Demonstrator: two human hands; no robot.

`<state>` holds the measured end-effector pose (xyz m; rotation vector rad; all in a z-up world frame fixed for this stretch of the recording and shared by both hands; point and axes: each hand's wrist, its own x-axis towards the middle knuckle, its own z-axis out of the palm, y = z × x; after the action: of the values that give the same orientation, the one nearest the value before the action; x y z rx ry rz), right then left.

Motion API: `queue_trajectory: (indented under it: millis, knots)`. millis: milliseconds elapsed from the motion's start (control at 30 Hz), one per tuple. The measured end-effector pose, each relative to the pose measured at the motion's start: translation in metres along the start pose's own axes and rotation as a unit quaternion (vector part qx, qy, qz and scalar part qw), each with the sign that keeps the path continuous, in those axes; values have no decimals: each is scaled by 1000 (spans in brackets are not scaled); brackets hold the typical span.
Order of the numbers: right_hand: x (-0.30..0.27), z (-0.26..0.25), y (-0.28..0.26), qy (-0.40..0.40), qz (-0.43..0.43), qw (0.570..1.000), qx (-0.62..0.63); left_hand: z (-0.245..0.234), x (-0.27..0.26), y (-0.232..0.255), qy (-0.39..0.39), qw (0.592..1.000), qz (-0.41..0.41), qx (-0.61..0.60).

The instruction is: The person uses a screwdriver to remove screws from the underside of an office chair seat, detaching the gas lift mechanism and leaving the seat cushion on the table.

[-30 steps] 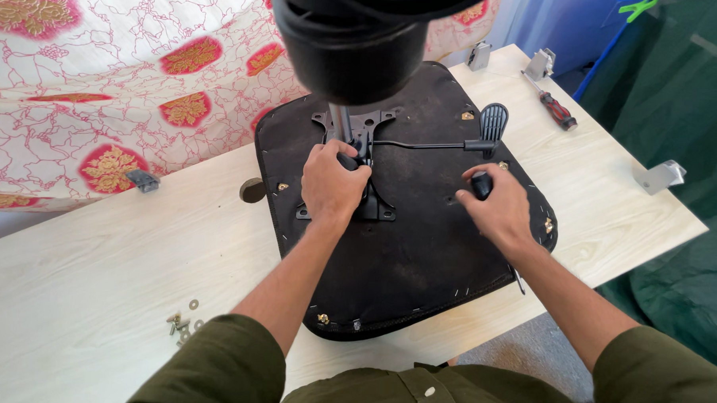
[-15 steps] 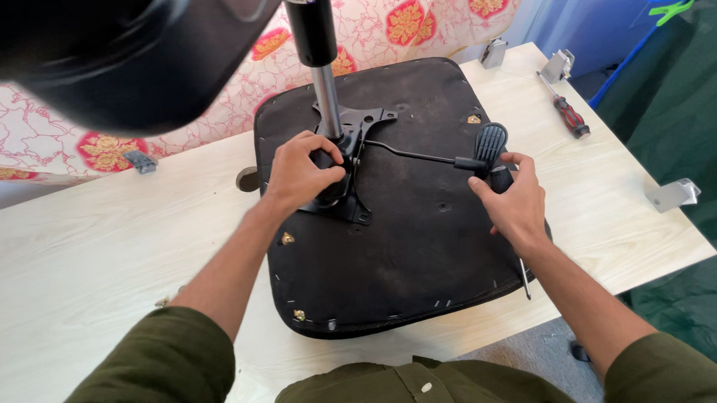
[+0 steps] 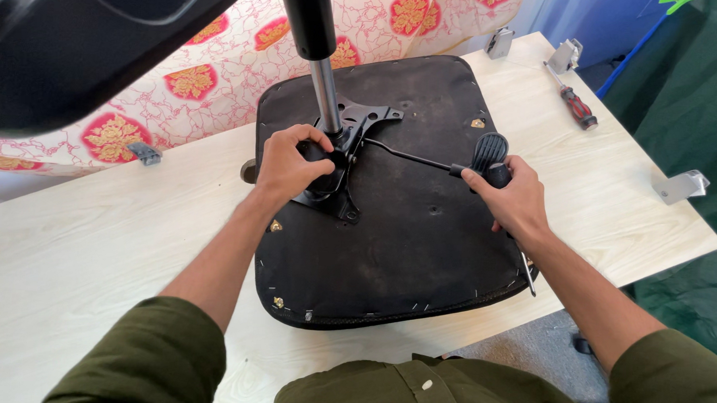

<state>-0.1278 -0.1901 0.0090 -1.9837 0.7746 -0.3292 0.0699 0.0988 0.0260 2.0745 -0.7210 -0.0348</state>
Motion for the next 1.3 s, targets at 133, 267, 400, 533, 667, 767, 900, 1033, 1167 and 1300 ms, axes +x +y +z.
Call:
queue_trajectory:
  millis: [133,267,400,533,667,767,900,1033,1167,1300]
  knots:
    - [2,5,-2,13,1,1000,-1,2,0,-1,23,998,60,-21]
    - [-1,4,-3,11,3,1000,-4,-4,4,-2,0,997,73,-26]
    - [-12,6,-5,-2,-8,1000,4,-14,3,-7,-18,997,65,-47]
    - [-22,9,-10,-55,-24,998,17,-34,-4,-16,-53,995,41,-67]
    - [-25,14,-14,-141,-9,989,-33,-55,-5,-26,-72,994,25,-84]
    - [-28,21,-17,-156,-31,986,-51,-65,-9,-30,-62,995,19,-76]
    - [-33,30,-16,-144,-49,988,-34,-72,-8,-31,-77,997,15,-24]
    - [-37,30,-16,-134,-32,990,-19,-66,12,-32,-53,994,-85,52]
    - [-33,29,-21,-147,-9,989,-25,-57,41,-37,-84,967,-131,202]
    - [-31,26,-23,-156,-2,988,-22,-49,60,-40,-149,940,-192,241]
